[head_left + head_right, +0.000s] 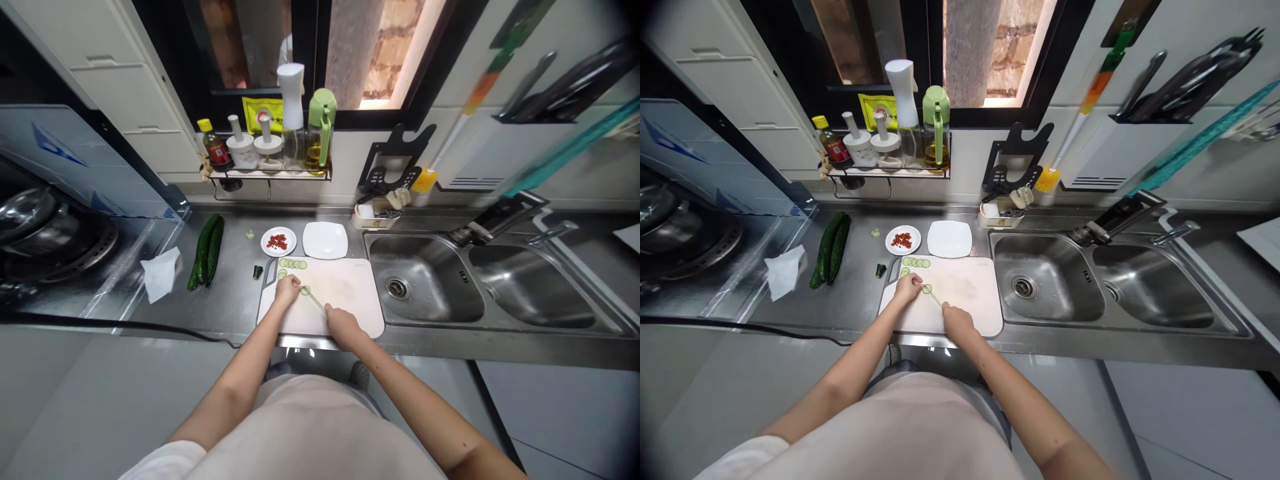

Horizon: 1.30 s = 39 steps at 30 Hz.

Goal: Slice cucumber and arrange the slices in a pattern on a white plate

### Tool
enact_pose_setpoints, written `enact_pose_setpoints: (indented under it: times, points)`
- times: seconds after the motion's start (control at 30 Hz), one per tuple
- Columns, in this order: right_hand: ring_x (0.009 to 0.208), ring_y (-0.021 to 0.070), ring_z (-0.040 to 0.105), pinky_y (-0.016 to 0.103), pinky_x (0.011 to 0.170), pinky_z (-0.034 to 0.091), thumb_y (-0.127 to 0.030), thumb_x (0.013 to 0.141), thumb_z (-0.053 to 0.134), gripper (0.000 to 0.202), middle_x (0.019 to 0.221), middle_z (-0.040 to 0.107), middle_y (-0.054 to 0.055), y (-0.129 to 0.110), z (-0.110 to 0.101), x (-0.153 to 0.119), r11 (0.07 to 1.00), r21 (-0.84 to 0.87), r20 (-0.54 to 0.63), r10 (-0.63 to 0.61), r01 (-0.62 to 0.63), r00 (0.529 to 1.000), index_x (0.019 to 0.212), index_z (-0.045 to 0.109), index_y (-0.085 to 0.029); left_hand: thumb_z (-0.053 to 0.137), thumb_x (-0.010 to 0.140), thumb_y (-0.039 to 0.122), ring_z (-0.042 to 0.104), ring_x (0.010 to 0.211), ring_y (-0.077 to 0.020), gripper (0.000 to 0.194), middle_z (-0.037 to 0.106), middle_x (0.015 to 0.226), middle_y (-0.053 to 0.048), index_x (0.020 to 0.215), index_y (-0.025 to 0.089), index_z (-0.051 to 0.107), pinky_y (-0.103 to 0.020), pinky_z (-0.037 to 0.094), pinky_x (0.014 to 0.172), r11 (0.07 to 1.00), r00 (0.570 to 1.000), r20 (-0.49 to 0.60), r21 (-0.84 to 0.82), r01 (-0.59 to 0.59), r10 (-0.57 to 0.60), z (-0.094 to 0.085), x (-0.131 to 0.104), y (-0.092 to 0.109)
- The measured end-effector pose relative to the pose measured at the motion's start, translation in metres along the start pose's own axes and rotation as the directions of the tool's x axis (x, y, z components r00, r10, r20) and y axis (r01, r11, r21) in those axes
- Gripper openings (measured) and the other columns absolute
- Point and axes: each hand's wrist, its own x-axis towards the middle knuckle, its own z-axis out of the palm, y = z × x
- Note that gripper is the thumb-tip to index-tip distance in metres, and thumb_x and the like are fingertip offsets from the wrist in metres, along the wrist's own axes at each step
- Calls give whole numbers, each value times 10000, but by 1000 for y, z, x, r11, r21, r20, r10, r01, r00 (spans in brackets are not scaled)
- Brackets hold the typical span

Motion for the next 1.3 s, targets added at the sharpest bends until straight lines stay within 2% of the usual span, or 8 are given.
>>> enact_pose_setpoints:
  times: [0.33,0.63,1.1,1.3]
  points:
    - [947,243,640,304,723,442,-85,851,386,302,987,657,162,7,8,-11,999,-25,21,29,-29,999,1141,456,-131,660,691,154,599,735,-132,140,644,758,0,828,184,662,-222,414,668,1000,1000,-3,-16,-12,12,3,2,-4]
    - [948,233,647,296,737,450,-72,858,387,298,968,662,161,4,7,-2,1000,-11,-13,14,-14,1000,1138,468,-128,673,680,158,601,734,-135,127,641,750,2,801,190,657,-223,418,681,1000,1000,-15,-1,-13,13,4,3,-4]
    - [961,246,649,333,755,473,-53,864,350,323,990,669,173,1,2,2,999,-44,-14,-4,4,1000,1153,475,-124,678,682,161,601,735,-136,129,643,763,-1,804,192,650,-222,413,666,1000,1000,-9,-1,-12,12,4,4,-4]
    - [970,230,649,322,779,477,-59,884,355,310,1007,667,183,3,-7,3,994,-108,-5,-23,23,1000,1160,483,-119,672,696,159,598,729,-127,125,645,760,4,813,193,646,-219,411,663,1000,1000,6,-14,-3,3,4,3,-4]
